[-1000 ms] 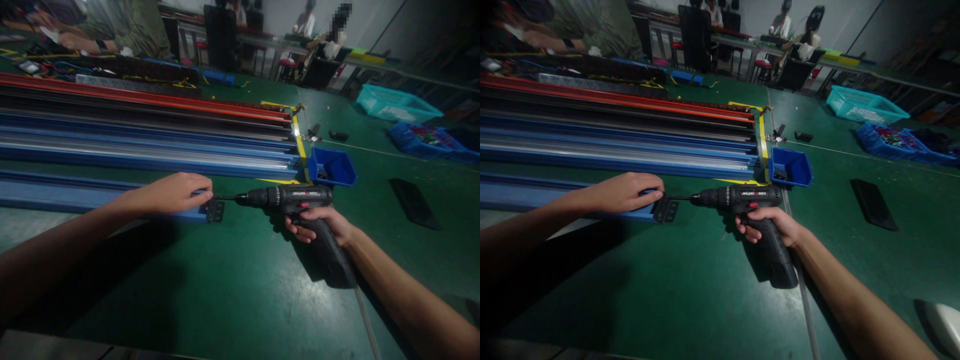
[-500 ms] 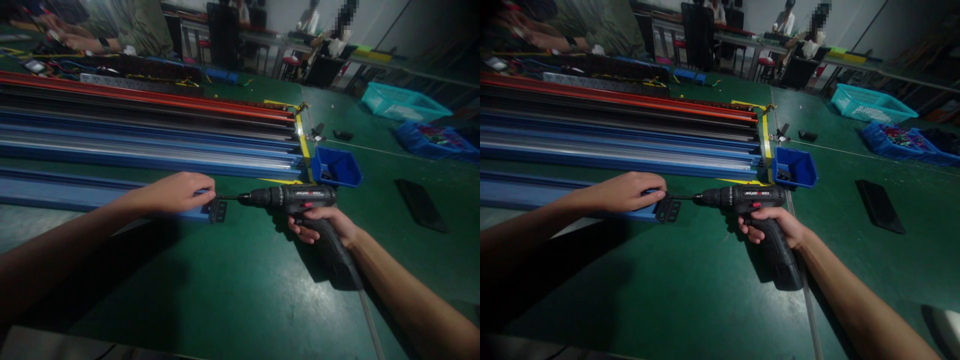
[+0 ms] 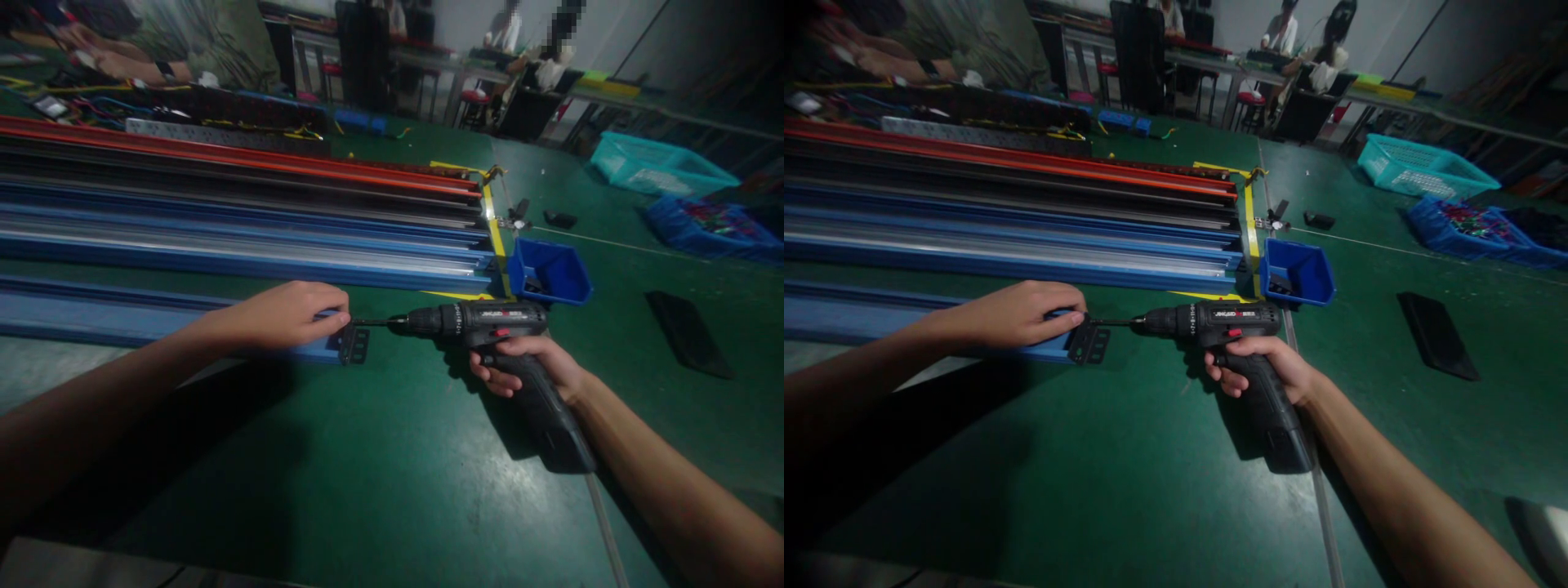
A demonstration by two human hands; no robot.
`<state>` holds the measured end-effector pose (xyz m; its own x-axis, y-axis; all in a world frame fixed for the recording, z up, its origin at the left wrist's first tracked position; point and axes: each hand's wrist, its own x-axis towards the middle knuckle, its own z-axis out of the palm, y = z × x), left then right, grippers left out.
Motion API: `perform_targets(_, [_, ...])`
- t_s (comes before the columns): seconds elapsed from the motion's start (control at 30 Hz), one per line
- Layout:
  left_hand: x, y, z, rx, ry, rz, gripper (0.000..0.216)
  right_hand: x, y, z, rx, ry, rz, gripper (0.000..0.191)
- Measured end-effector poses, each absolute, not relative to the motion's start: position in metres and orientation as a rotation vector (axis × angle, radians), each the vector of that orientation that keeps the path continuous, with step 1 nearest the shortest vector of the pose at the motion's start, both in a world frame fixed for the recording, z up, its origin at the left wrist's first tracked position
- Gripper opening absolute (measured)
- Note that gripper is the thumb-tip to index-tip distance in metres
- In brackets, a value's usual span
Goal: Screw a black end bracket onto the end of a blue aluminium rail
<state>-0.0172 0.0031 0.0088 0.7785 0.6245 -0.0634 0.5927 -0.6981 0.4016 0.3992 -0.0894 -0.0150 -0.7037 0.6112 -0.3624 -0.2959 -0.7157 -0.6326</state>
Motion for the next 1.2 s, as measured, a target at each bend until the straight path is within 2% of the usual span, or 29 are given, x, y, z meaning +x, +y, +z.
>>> perform_targets(1.2, [-0.0186, 0.0045, 0.0063, 2.628, 0.876, 0.190, 0.044, 0.3955, -0.0877, -0.0106, -0.830, -0.692, 2.380, 0.027])
